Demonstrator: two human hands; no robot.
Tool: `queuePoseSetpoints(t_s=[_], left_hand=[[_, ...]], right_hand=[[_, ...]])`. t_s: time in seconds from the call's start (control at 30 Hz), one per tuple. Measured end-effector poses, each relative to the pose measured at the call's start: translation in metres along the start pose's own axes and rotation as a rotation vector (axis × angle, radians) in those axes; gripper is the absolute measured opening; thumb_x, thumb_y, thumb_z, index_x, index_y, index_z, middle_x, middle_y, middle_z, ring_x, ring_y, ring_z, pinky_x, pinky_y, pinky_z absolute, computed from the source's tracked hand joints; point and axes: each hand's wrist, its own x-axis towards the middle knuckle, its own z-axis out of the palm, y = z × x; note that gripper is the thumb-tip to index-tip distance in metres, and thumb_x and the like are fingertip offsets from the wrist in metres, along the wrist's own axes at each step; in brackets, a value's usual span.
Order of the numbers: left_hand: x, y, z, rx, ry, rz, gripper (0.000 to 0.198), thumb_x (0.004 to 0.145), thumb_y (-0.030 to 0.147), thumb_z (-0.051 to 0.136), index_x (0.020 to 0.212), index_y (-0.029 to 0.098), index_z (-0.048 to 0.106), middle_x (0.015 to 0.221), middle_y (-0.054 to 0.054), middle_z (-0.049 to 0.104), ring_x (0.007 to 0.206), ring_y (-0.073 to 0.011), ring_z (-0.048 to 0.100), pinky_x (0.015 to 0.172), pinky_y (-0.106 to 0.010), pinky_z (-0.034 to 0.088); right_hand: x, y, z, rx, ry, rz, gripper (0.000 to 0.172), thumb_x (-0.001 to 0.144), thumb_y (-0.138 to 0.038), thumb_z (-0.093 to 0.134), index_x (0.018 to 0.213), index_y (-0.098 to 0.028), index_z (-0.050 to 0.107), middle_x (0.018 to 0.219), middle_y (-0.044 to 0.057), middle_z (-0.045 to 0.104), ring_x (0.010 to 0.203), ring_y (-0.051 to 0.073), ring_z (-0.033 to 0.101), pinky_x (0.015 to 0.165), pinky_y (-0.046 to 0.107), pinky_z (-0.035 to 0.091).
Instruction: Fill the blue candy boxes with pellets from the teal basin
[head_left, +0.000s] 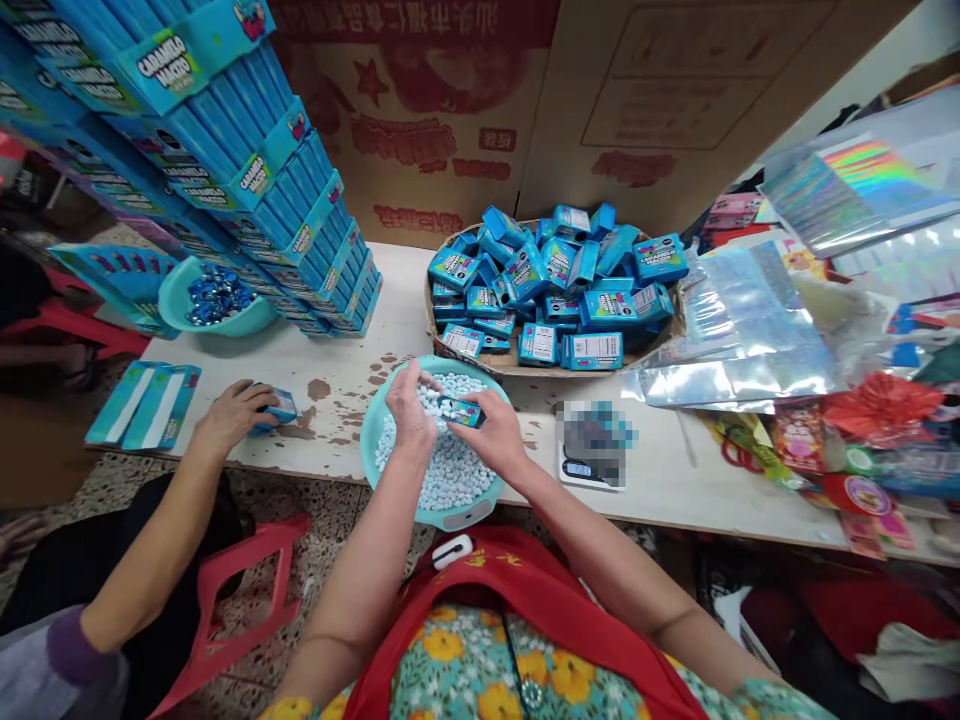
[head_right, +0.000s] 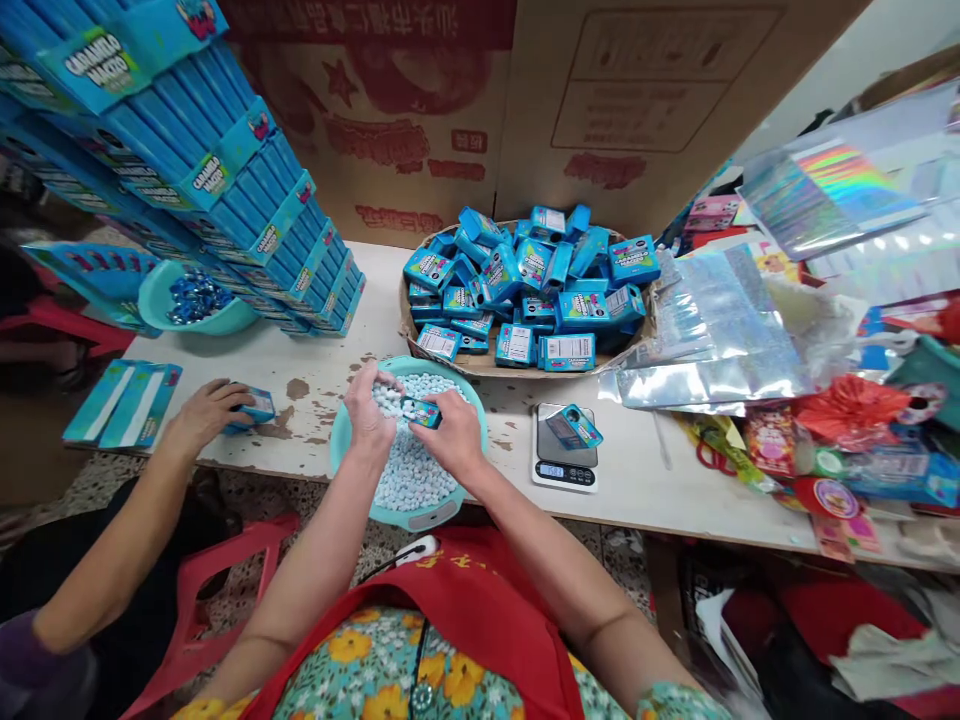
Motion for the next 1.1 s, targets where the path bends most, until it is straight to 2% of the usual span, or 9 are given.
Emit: queuePoseSetpoints(t_s=[0.1,0.17,0.27,0.47,0.63,0.8,0.93,1.1], left_hand=[[0.003,-0.003,0.002,-0.137,-0.019,-0.066,0.038,0.08,0.05,0.058,0.061,0.02,0.045,0.055,0.002,0.048,0.046,-0.0105,0.048,0.045,-0.026,0.04],[0.004,-0.001,0.002,-0.139,0.001,-0.031,0.043,0.08,0.054,0.057,0.06,0.019,0.044,0.054,0.002,0.048,0.045,-0.0104,0.048,0.043,-0.025,0.037],[0.004,0.005,0.003,-0.145,0.009,0.051,0.047,0.082,0.058,0.054,0.058,0.019,0.044,0.051,0.002,0.045,0.045,-0.011,0.049,0.044,-0.025,0.038],[0.002,0.007,0.007,-0.202,0.002,-0.07,0.048,0.078,0.058,0.06,0.058,0.019,0.042,0.053,0.002,0.048,0.046,-0.011,0.05,0.047,-0.025,0.043],[0.002,0.0,0.006,-0.159,-0.017,0.012,0.051,0.082,0.057,0.054,0.051,0.019,0.041,0.048,0.002,0.045,0.047,-0.0118,0.051,0.053,-0.027,0.047],[-0.003,0.01,0.006,-0.13,-0.003,0.083,0.051,0.084,0.056,0.052,0.049,0.02,0.039,0.047,0.003,0.041,0.048,-0.0116,0.051,0.055,-0.027,0.048],[-0.004,0.009,0.008,-0.078,-0.012,0.133,0.049,0.083,0.056,0.054,0.052,0.019,0.043,0.049,0.003,0.043,0.045,-0.0097,0.049,0.047,-0.024,0.042],[-0.006,-0.016,0.012,0.173,-0.049,0.05,0.049,0.078,0.056,0.062,0.052,0.018,0.044,0.043,0.004,0.04,0.036,-0.0074,0.035,0.035,-0.024,0.025]], right_hand=[[0.006,-0.004,-0.001,-0.027,-0.027,0.017,0.031,0.066,-0.023,0.077,0.095,-0.02,0.065,0.09,0.005,0.063,0.088,0.024,0.06,0.079,0.036,0.047],[0.01,-0.008,-0.002,-0.014,-0.046,0.004,0.031,0.065,-0.021,0.077,0.094,-0.02,0.065,0.09,0.004,0.062,0.088,0.024,0.06,0.079,0.036,0.047],[0.013,-0.014,-0.005,0.027,-0.036,-0.036,0.032,0.065,-0.021,0.077,0.095,-0.021,0.065,0.091,0.003,0.062,0.09,0.023,0.059,0.08,0.035,0.047],[0.013,-0.013,-0.007,0.025,-0.046,-0.012,0.033,0.064,-0.02,0.077,0.094,-0.019,0.065,0.09,0.004,0.062,0.088,0.023,0.059,0.079,0.035,0.046],[0.01,-0.01,-0.004,0.017,-0.028,0.003,0.033,0.065,-0.019,0.075,0.096,-0.022,0.065,0.092,0.003,0.062,0.091,0.024,0.059,0.081,0.036,0.045],[0.01,-0.018,-0.01,0.049,-0.015,-0.032,0.031,0.066,-0.019,0.075,0.095,-0.023,0.065,0.091,0.003,0.063,0.09,0.024,0.059,0.081,0.036,0.046],[0.011,-0.019,-0.006,0.034,0.002,-0.036,0.03,0.068,-0.019,0.074,0.096,-0.023,0.065,0.09,0.003,0.063,0.09,0.023,0.058,0.08,0.035,0.045],[0.004,-0.004,0.007,0.002,-0.022,0.022,0.028,0.068,-0.022,0.075,0.095,-0.019,0.067,0.088,0.004,0.061,0.089,0.022,0.058,0.079,0.033,0.046]])
